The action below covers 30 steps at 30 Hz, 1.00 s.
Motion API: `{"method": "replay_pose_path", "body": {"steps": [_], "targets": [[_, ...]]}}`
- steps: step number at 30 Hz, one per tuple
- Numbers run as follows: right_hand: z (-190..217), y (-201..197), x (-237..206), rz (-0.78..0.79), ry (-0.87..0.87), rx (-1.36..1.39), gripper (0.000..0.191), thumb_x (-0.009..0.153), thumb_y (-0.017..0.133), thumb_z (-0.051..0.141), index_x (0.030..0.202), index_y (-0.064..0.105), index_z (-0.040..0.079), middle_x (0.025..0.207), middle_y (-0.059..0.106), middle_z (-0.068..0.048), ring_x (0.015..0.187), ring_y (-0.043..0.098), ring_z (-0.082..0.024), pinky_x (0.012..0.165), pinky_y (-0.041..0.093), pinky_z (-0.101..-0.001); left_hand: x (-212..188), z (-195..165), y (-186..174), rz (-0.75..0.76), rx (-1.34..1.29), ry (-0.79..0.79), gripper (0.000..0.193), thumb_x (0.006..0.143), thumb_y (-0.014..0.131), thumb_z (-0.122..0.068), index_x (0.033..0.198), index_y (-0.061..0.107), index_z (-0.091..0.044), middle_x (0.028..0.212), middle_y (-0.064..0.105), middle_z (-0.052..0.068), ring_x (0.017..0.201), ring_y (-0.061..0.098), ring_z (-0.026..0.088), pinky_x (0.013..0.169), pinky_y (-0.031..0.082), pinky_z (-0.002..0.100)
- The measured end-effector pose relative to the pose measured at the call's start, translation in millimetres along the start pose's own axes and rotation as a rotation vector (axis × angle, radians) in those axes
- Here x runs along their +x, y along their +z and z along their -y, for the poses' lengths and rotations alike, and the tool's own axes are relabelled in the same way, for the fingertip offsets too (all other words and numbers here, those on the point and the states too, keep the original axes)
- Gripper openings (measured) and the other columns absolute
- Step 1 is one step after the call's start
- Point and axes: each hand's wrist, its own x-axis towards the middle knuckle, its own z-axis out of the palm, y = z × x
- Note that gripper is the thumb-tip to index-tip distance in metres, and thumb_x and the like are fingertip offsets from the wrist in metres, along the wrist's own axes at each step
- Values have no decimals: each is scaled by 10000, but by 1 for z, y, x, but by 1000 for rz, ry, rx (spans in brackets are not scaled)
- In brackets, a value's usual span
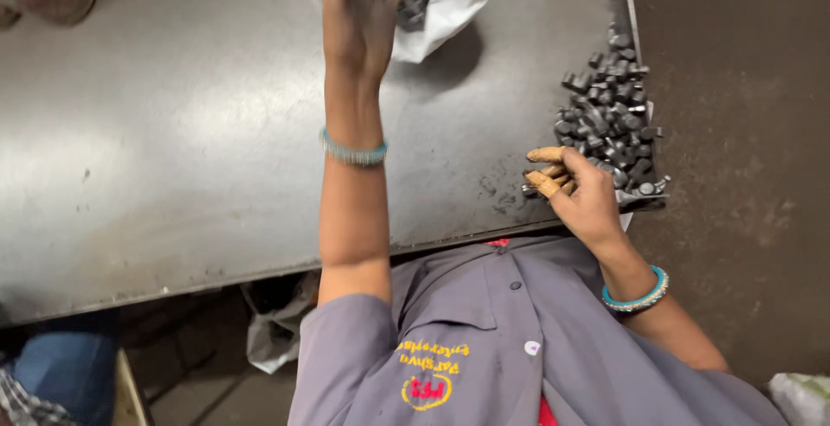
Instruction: The person sits at a metal table and sorts small forged metal parts, picking pieces one at a time from a pile, turning and checking each piece by hand, and placing accepted pieces into a white bag and separate piles on the table.
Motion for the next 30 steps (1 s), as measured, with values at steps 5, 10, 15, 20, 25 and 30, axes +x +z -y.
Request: {"method": "replay_pose_path", "body": {"steps": [5, 10, 15, 20, 25, 30], "targets": [[-17, -42, -3, -227, -8, -63, 227, 914, 793, 90, 1128, 745, 31, 896, 726, -34, 735, 605, -62, 624, 480, -224, -92, 21, 46, -315, 723, 2, 561, 1132, 499, -400, 1579, 435, -66, 1646, 450, 122, 1554, 433, 342, 1275, 404, 456], [-34, -94, -7, -543, -196, -131, 100, 1077, 754, 87, 1132, 721, 10, 1028, 744, -56, 848, 684, -87, 768, 535, -247, -190, 37, 83, -298, 1475, -38, 355, 1011, 632, -163, 1361, 680, -120, 1476, 643, 122, 1574, 390, 374, 1274, 337, 510], [-36, -116, -14, -551, -279, -242, 189, 1018, 827, 99, 1136, 703, 19, 1101, 723, -92, 994, 677, -219, 862, 544, -343, -256, 52, 98, -314, 1965, -142, 570, 976, 625, -408, 1492, 573, -173, 1709, 202, 181, 1575, -44, 505, 1252, 10, 660], [-31, -73, -23, -231, -350, -327, 398, 774, 863, 121, 1146, 727, 79, 1126, 684, -74, 1098, 595, -300, 984, 468, -441, -283, 58, 94, -368, 2151, -281, 713, 1015, 440, -596, 1607, 449, -199, 1741, -35, 174, 1548, -190, 523, 1195, -180, 694], [-42, -31, -29, -29, -368, -575, 467, 802, 812, 53, 1258, 732, 113, 1098, 719, 7, 1094, 607, -220, 937, 406, -418, -284, 65, 83, -413, 2178, -300, 734, 1032, 316, -644, 1615, 439, -216, 1745, -26, 167, 1558, -178, 510, 1203, -180, 699], [-56, -34, -22, -92, -261, -301, 412, 794, 832, 17, 1168, 681, 97, 1086, 694, -72, 1028, 616, -253, 920, 499, -397, -285, 66, 75, -455, 2146, -275, 733, 1042, 242, -650, 1609, 445, -232, 1752, 20, 147, 1580, -150, 486, 1222, -173, 693]]}}
